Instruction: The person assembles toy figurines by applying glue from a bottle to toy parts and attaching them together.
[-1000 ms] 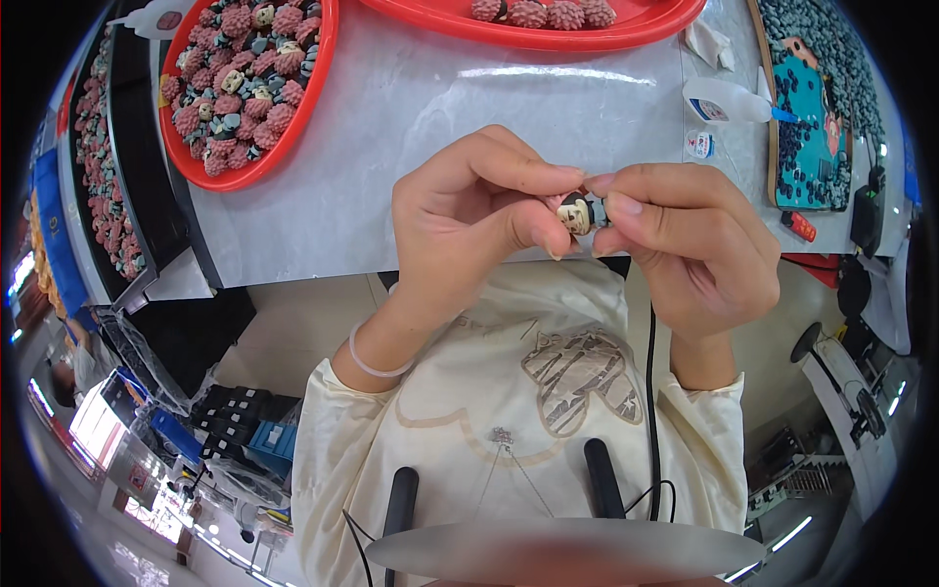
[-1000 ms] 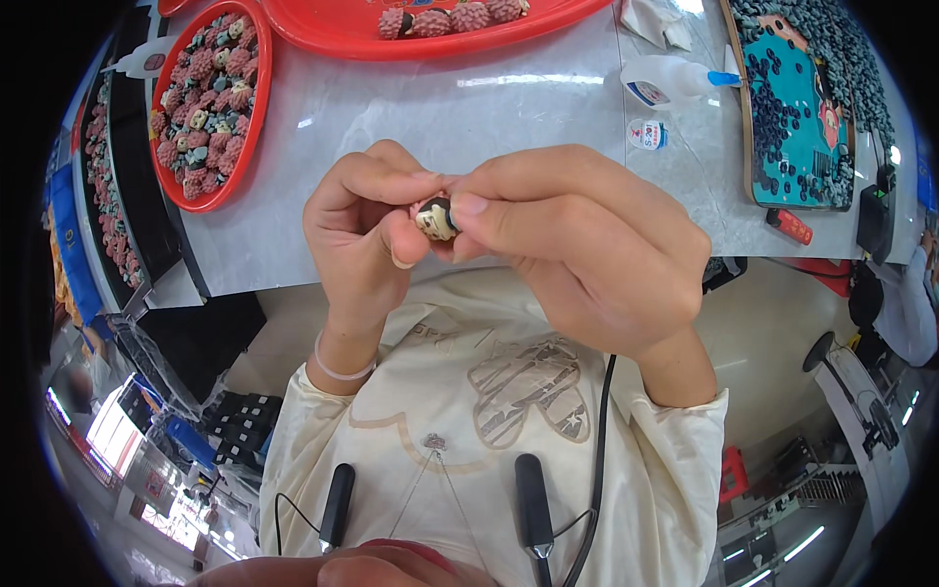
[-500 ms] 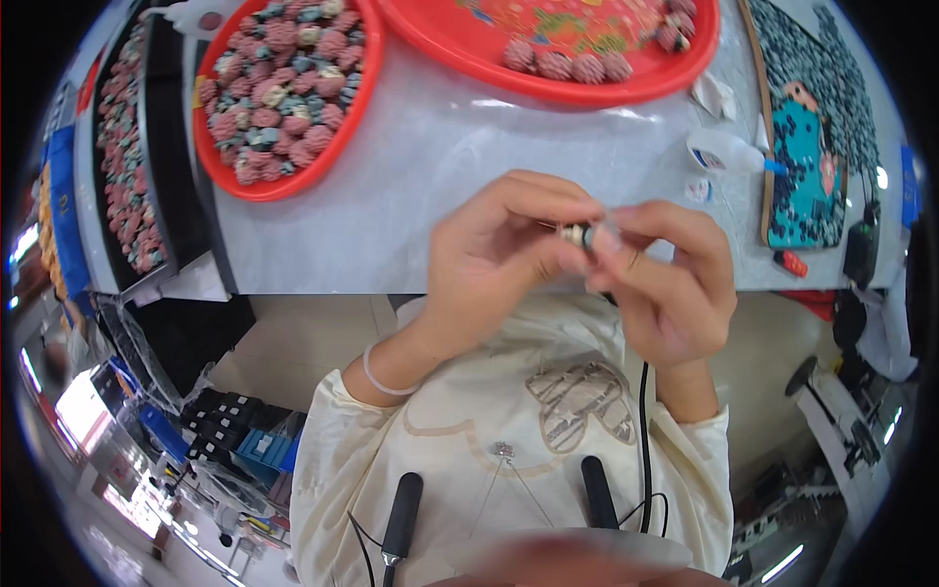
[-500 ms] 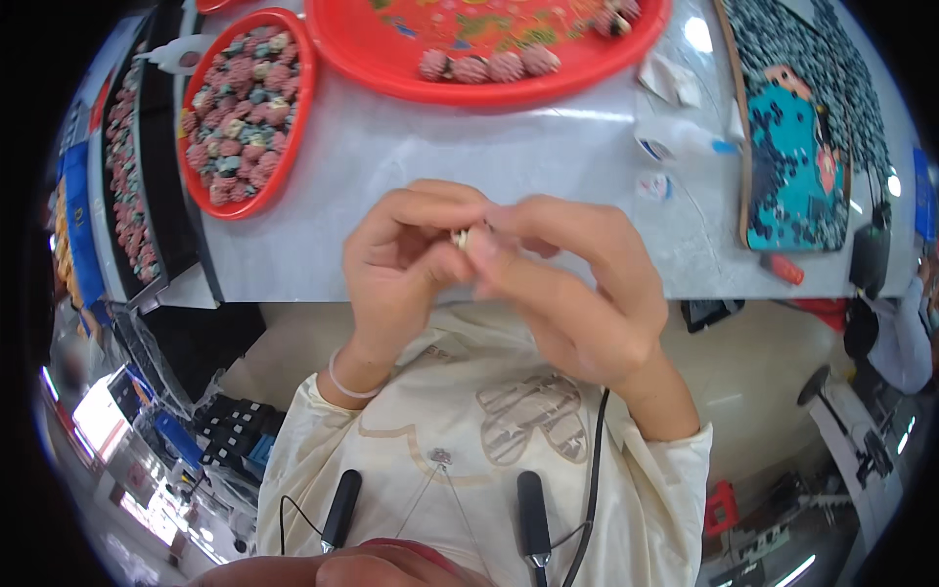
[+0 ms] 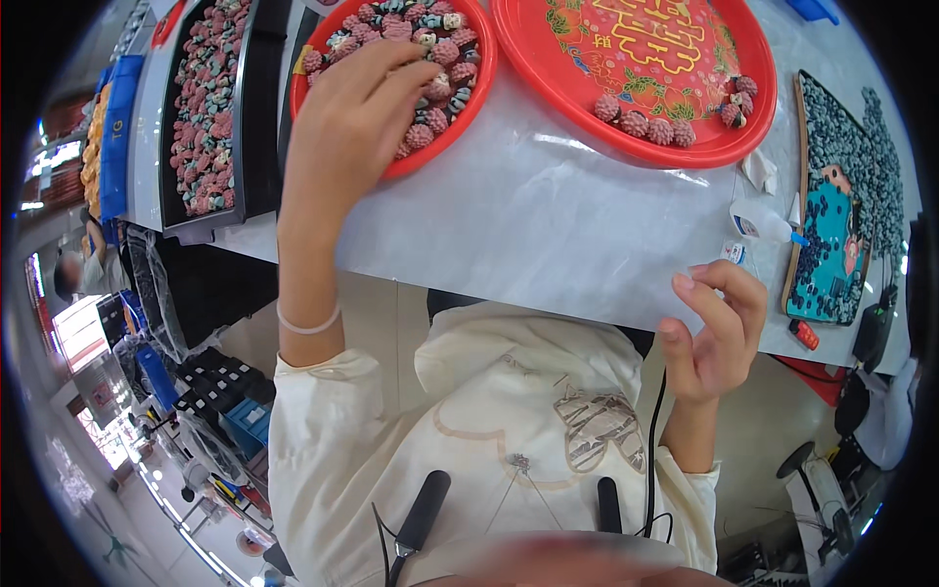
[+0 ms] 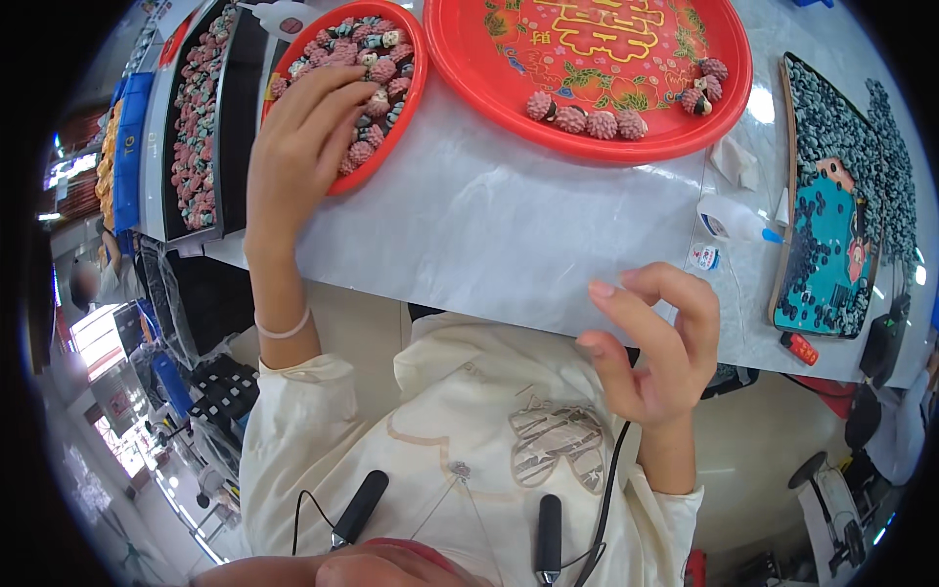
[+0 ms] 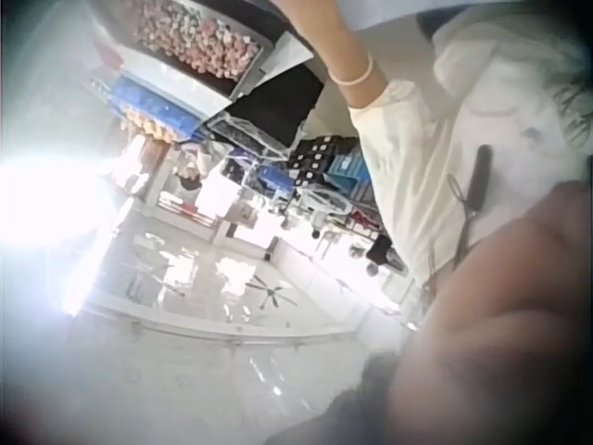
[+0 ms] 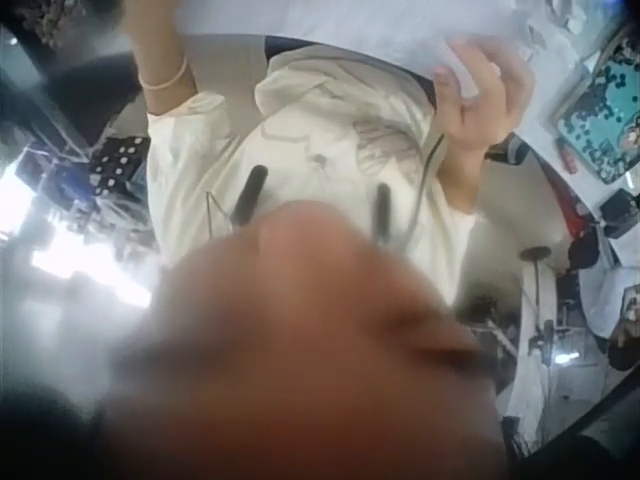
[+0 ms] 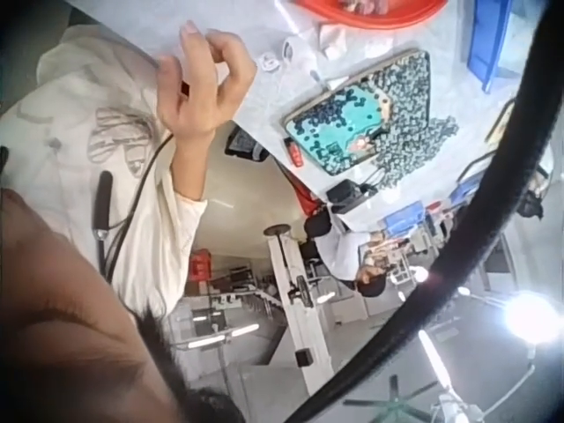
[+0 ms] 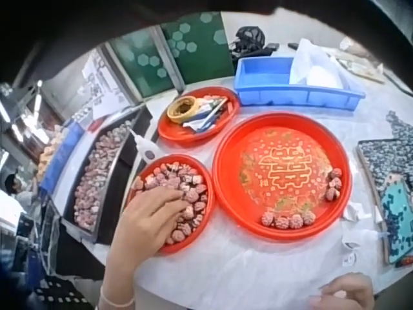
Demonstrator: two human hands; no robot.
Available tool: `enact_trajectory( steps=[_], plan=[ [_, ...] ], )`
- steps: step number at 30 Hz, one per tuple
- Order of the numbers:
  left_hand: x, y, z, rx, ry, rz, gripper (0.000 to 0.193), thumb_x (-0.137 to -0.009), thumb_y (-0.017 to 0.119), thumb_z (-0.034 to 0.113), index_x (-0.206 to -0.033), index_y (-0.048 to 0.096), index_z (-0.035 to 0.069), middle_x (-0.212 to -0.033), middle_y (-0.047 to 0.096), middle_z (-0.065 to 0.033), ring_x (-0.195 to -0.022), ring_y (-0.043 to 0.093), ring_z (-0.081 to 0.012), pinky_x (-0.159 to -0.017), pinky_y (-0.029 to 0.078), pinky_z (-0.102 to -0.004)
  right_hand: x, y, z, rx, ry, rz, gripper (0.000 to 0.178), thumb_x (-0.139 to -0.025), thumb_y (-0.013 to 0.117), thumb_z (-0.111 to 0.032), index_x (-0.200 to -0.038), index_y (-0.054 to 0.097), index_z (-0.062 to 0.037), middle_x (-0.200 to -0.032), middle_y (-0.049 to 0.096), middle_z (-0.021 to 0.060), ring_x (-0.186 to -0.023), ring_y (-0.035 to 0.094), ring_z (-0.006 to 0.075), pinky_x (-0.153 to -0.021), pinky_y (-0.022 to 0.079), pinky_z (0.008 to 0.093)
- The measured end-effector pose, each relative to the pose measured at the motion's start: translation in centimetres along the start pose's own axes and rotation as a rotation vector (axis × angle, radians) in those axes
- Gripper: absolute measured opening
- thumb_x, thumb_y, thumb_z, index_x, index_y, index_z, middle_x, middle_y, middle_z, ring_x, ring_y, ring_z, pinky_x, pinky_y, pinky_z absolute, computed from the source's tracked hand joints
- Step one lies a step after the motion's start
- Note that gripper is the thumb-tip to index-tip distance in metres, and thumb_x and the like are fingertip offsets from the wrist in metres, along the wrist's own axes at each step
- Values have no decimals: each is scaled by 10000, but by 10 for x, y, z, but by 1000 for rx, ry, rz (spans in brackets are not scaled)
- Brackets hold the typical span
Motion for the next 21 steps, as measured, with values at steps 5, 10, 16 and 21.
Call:
enact_trajectory(
  steps=[5, 10, 16, 21],
  plan=[
    [11, -12, -34, -19, -260, -55, 168, -755, 590, 161, -908, 589, 91, -939, 557, -38, -844, 536, -236, -727, 427, -315, 6, -8, 7, 63, 47, 20, 255, -660, 639, -23, -910, 596, 6, -862, 505, 130, -705, 502, 200, -585, 412, 262],
    [-17, -19, -21, 128, -320, 83, 254, -785, 535, 164, -1012, 545, 50, -1020, 534, -100, -925, 511, -260, -798, 404, -328, 9, -10, 14, 37, 129, 80, 269, -636, 596, 60, -902, 595, 12, -850, 519, 127, -717, 512, 202, -601, 412, 257],
    [-13, -6, -10, 164, -357, -216, 318, -810, 477, 188, -1076, 497, 15, -1081, 505, -144, -1009, 464, -308, -888, 352, -349, 8, -7, 10, 40, 119, 55, 272, -631, 590, 81, -894, 596, 15, -825, 534, 120, -701, 516, 197, -593, 411, 251],
    [7, -18, -20, -127, -393, -10, 215, -778, 571, 244, -961, 595, 132, -952, 564, -20, -828, 544, -176, -702, 440, -295, 13, -13, 12, 53, 147, 63, 262, -630, 580, 95, -881, 595, 22, -816, 540, 127, -690, 515, 191, -588, 408, 246]
  ],
)
Point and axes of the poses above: each hand's wrist, its own x-axis away from the middle knuckle, its own y-axis out of the palm, z = x × y, the point moved 7 cm from there along -x, towards the middle knuckle
